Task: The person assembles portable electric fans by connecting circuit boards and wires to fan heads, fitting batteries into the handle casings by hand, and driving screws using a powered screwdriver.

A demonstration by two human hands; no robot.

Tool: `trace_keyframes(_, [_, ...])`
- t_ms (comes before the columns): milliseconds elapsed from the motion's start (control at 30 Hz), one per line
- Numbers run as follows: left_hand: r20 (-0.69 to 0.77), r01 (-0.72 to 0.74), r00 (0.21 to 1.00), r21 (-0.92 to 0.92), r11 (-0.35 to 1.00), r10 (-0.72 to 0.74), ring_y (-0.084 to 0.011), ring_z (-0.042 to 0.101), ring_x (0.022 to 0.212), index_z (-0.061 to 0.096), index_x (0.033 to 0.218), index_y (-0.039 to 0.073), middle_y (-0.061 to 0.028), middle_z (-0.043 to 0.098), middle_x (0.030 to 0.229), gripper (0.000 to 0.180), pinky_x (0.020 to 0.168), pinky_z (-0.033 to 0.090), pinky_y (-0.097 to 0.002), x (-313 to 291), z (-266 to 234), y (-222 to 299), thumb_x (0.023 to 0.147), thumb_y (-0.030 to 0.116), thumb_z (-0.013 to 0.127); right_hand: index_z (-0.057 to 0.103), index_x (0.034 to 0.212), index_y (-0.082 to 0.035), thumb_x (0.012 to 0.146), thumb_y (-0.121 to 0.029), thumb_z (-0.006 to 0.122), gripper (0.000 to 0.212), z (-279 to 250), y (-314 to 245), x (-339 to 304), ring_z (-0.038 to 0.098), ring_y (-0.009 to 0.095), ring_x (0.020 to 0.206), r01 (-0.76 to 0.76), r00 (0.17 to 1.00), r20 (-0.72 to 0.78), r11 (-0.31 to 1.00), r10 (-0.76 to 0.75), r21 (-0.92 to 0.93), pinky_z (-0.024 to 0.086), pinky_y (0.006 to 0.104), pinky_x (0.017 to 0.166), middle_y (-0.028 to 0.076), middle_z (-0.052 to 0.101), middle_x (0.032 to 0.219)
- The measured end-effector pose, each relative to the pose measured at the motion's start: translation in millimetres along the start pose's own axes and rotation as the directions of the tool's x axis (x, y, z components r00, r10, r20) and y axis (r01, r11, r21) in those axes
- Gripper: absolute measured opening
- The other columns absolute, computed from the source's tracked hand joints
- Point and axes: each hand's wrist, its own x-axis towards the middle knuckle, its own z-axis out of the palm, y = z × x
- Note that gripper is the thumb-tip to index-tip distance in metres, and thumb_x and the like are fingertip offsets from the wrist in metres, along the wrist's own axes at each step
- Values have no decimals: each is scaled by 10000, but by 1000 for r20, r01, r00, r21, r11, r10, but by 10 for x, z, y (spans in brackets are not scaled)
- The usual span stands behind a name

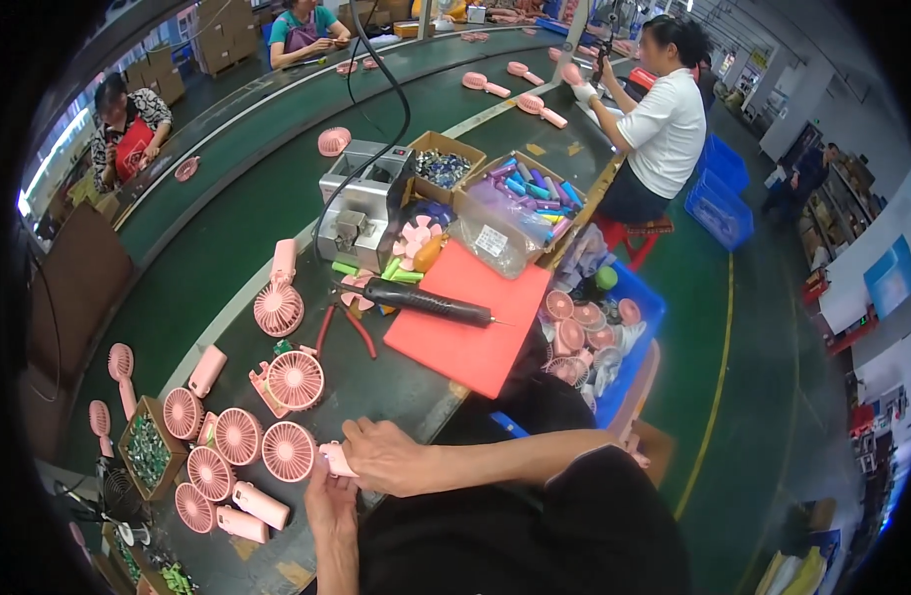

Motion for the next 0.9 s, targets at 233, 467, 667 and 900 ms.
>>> trace_keyframes(233, [-7,1,1000,-15,1000,-2,-238,624,1035,560,1175,4,-125,629,1127,314,899,526,-411,-14,1,-11,919,164,647,606,867,78,693,-228,748,380,32,5,-1,568,331,869,-19,1000,-14,1000,19,16,509,421,634,194,507,932])
trace_keyframes(467, [-48,1,999,-10,1000,-2,-239,627,1033,566,1169,1,-131,631,1133,296,890,531,-409,-18,6,-21,926,154,637,602,868,71,685,-237,760,391,-38,16,-13,553,319,889,-25,1000,-9,998,25,64,508,412,642,181,492,945])
trace_keyframes(667, [-53,-56,997,26,998,57,-245,636,1022,593,1135,-28,-147,637,1133,269,891,536,-406,-91,80,-20,941,156,617,597,830,59,694,-241,716,350,19,20,-40,565,311,879,-26,997,-75,998,30,48,519,385,643,181,532,927])
trace_keyframes(900, [90,-254,965,89,963,246,-247,642,1005,613,1107,-55,-144,651,1073,252,903,527,-404,-166,48,111,949,140,599,562,962,26,706,-276,780,452,6,71,-32,611,320,858,-128,992,46,958,120,258,503,413,674,163,558,913])
